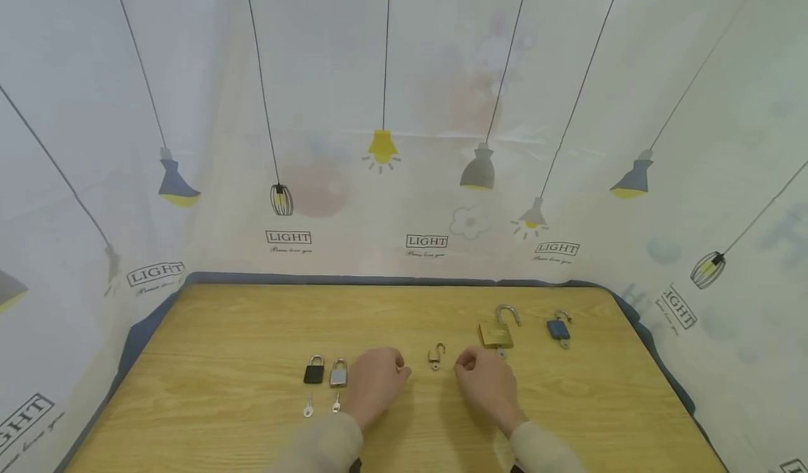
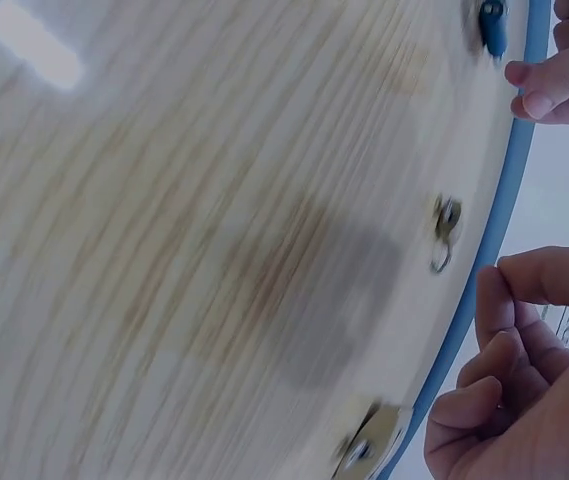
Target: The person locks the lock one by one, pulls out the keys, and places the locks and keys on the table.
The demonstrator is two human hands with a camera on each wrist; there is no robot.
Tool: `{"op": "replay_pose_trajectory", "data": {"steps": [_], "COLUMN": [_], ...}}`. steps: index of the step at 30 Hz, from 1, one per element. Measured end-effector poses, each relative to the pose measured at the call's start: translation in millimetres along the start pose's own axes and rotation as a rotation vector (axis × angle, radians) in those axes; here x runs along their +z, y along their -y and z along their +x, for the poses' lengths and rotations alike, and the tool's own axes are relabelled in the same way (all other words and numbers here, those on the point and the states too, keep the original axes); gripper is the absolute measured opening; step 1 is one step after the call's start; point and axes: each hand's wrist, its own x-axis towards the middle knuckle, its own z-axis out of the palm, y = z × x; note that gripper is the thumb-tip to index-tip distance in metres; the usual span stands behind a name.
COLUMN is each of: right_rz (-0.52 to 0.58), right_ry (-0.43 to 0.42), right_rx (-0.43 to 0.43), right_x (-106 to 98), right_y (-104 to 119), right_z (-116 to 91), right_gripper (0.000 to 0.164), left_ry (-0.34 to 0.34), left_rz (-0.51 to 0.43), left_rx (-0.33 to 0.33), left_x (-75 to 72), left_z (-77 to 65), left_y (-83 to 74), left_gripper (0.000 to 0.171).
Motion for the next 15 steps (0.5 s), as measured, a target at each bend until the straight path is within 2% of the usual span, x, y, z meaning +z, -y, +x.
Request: {"op": "replay_pose_trajectory", "data": {"steps": [6, 15], "right_rz": [-0.004, -0.033], "right_ry": [-0.021, 0.001], "right_rx": [0.028, 0.064], "right_x": [-7.4, -12.0], "right_y": [-15.1, -25.6], "right_z": [5.9, 8.1], "right_gripper": [0.005, 0.003], "left_ry": [0.004, 0.021], "left_rz": [-0.001, -0.061], "left_rx": [-0.05, -0.144], "left_x": [15.3, 33.4], "left_z": [13.8, 30.6], "left_y": [-21.2, -36.2], "left_gripper": [0.015, 0.026]}}
